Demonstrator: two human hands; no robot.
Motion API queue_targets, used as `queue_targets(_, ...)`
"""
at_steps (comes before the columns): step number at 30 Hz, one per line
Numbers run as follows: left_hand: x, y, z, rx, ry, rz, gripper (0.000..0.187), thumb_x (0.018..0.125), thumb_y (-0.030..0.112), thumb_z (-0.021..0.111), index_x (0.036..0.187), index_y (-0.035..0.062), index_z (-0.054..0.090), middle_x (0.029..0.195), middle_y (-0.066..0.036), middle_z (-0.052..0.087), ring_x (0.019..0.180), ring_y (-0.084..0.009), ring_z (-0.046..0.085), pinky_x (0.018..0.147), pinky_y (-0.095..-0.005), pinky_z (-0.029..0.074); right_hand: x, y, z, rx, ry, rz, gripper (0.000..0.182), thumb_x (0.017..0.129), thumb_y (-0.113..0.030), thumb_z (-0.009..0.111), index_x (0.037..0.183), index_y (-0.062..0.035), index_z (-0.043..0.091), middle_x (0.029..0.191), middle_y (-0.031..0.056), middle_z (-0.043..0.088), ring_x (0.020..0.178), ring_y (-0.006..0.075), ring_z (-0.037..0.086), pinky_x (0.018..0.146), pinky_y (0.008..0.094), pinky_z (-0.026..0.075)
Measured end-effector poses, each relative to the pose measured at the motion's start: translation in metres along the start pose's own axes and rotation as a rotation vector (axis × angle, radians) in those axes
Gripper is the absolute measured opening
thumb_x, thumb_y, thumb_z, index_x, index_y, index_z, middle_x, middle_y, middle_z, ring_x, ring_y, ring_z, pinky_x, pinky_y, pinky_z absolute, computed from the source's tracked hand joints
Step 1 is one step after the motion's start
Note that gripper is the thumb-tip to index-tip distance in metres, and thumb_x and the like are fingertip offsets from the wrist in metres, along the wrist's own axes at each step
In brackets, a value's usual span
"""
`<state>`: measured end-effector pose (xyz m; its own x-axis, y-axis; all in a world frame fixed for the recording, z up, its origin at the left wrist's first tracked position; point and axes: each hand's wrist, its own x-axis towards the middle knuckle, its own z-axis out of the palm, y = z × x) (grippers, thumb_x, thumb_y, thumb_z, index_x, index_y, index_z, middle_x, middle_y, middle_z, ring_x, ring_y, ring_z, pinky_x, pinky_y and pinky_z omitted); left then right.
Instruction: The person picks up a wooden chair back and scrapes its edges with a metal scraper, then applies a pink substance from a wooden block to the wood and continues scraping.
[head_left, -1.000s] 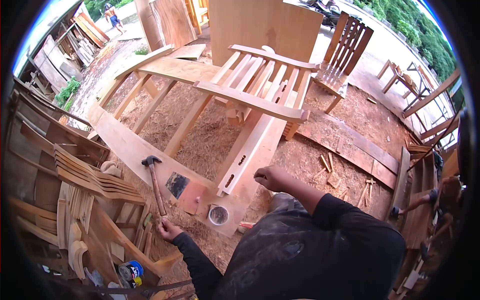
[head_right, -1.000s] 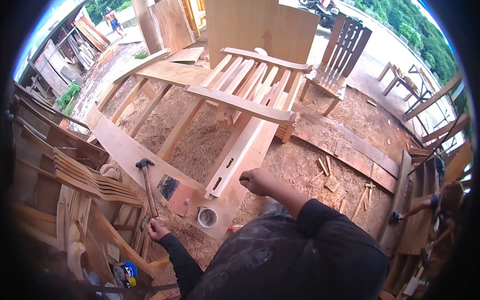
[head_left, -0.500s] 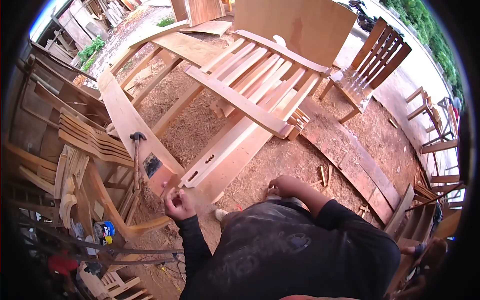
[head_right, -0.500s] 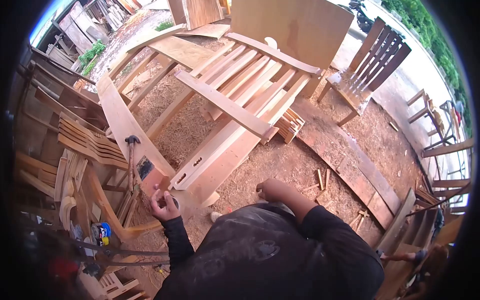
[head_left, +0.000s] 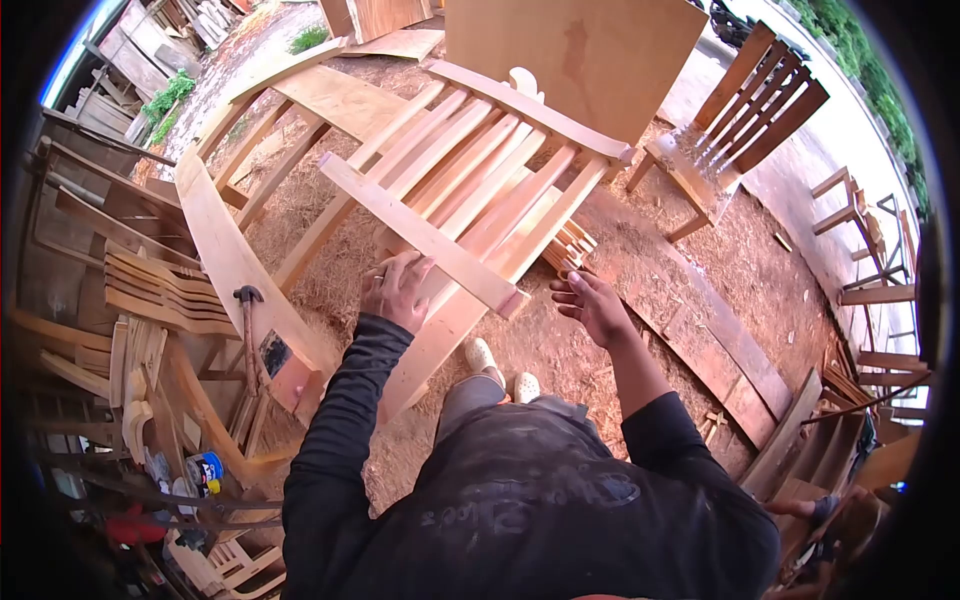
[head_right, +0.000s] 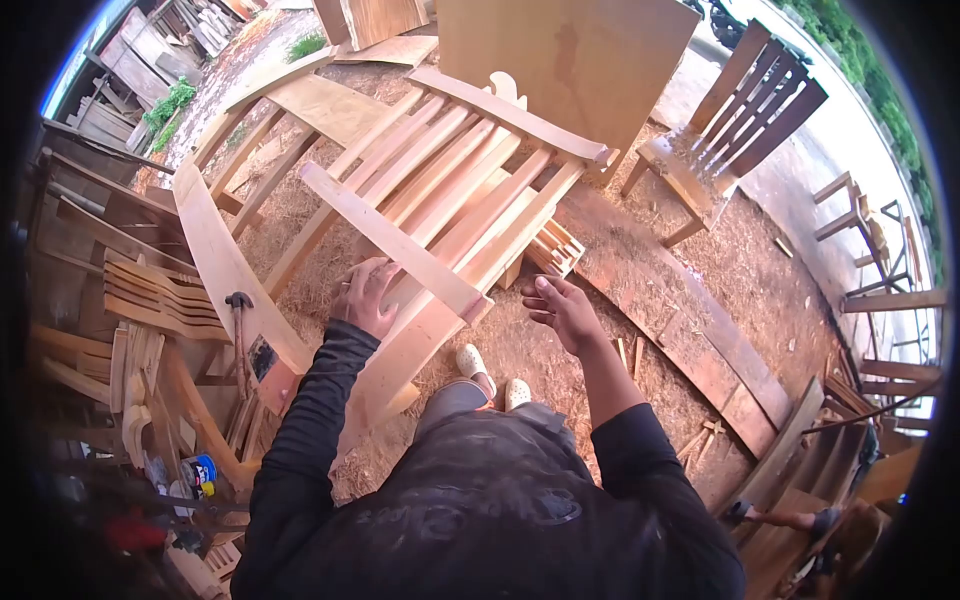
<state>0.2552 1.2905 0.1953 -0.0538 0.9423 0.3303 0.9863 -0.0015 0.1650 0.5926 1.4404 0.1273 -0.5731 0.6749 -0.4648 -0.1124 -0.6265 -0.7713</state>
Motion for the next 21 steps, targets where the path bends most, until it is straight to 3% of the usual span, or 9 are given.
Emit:
queue_targets(3,0.041,-0.022,0.018,0.018,-0.138,0.107,0.085,0.059,0.011,0.083,0.136,0.028,0.053,0.137,-0.006,0.051,0.126,-0.0256,0.052,0.104,-0.0487,0.038,0.04,-0.019,0.018,0.108,0.039,-0.041,0.041,0.1,-0.037,0.062,0.128,-0.0073,0.059,0.114,0.0061,0.067,0.102,0.0173,0.064,0.091,0.0365,0.051)
queue_targets(7,0.077,-0.049,0.056,0.042,-0.106,0.331,0.074,0.066,0.016,0.077,0.135,0.0299,0.055,0.143,-0.008,0.047,0.13,-0.0286,0.049,0.105,-0.0496,0.036,0.094,-0.033,0.036,0.322,0.084,-0.047,0.051,0.098,-0.042,0.063,0.133,-0.0053,0.052,0.126,0.0131,0.063,0.113,0.0258,0.062,0.098,0.0427,0.049)
queue_targets(8,0.081,-0.057,0.072,0.058,-0.07,0.347,0.058,0.075,0.018,0.07,0.131,0.0296,0.058,0.143,-0.01,0.048,0.131,-0.0301,0.048,0.106,-0.0502,0.035,0.105,-0.035,0.044,0.404,0.118,-0.043,0.056,0.097,-0.038,0.064,0.138,-0.0033,0.047,0.133,0.0156,0.059,0.117,0.0311,0.06,0.102,0.0448,0.047)
queue_targets(11,0.089,-0.067,0.085,-0.009,-0.068,0.414,0.042,0.082,0.018,0.064,0.123,0.0285,0.064,0.141,-0.012,0.05,0.127,-0.0293,0.052,0.106,-0.0486,0.035,0.123,-0.043,0.058,0.394,-0.037,-0.056,0.064,0.094,-0.027,0.065,0.147,-0.0042,0.038,0.137,0.016,0.056,0.118,0.033,0.059,0.103,0.0455,0.048)
queue_targets(12,0.089,-0.07,0.092,-0.079,-0.069,0.418,0.029,0.086,0.017,0.061,0.112,0.0276,0.067,0.139,-0.011,0.052,0.116,-0.0272,0.059,0.103,-0.0454,0.038,0.125,-0.045,0.061,0.386,-0.044,-0.088,0.075,0.088,-0.015,0.061,0.155,-0.0071,0.029,0.14,0.0164,0.054,0.118,0.0336,0.059,0.102,0.0463,0.049)
queue_targets(14,0.085,-0.074,0.103,-0.065,-0.024,0.426,0.023,0.086,0.019,0.062,0.108,0.0257,0.068,0.136,-0.009,0.055,0.108,-0.0248,0.062,0.099,-0.043,0.041,0.123,-0.049,0.063,0.381,-0.106,-0.117,0.079,0.084,-0.011,0.06,0.157,-0.0089,0.027,0.14,0.0154,0.054,0.118,0.0333,0.06,0.102,0.0468,0.049)
queue_targets(17,0.093,-0.069,0.09,-0.087,0.062,0.459,0.019,0.086,0.021,0.063,0.105,0.0213,0.068,0.13,-0.006,0.058,0.1,-0.0218,0.064,0.093,-0.0407,0.043,0.121,-0.066,0.066,0.342,-0.139,-0.136,0.082,0.08,-0.01,0.058,0.156,-0.0086,0.028,0.136,0.0138,0.056,0.116,0.0324,0.06,0.101,0.0472,0.05)
queue_targets(21,0.134,-0.045,0.025,-0.038,0.12,0.463,0.02,0.085,0.021,0.064,0.104,0.0153,0.069,0.12,-0.004,0.062,0.098,-0.0203,0.064,0.09,-0.0402,0.043,0.127,-0.124,0.068,0.269,-0.214,-0.194,0.078,0.079,-0.015,0.058,0.151,-0.0037,0.034,0.125,0.0112,0.061,0.111,0.0294,0.062,0.1,0.0465,0.051)
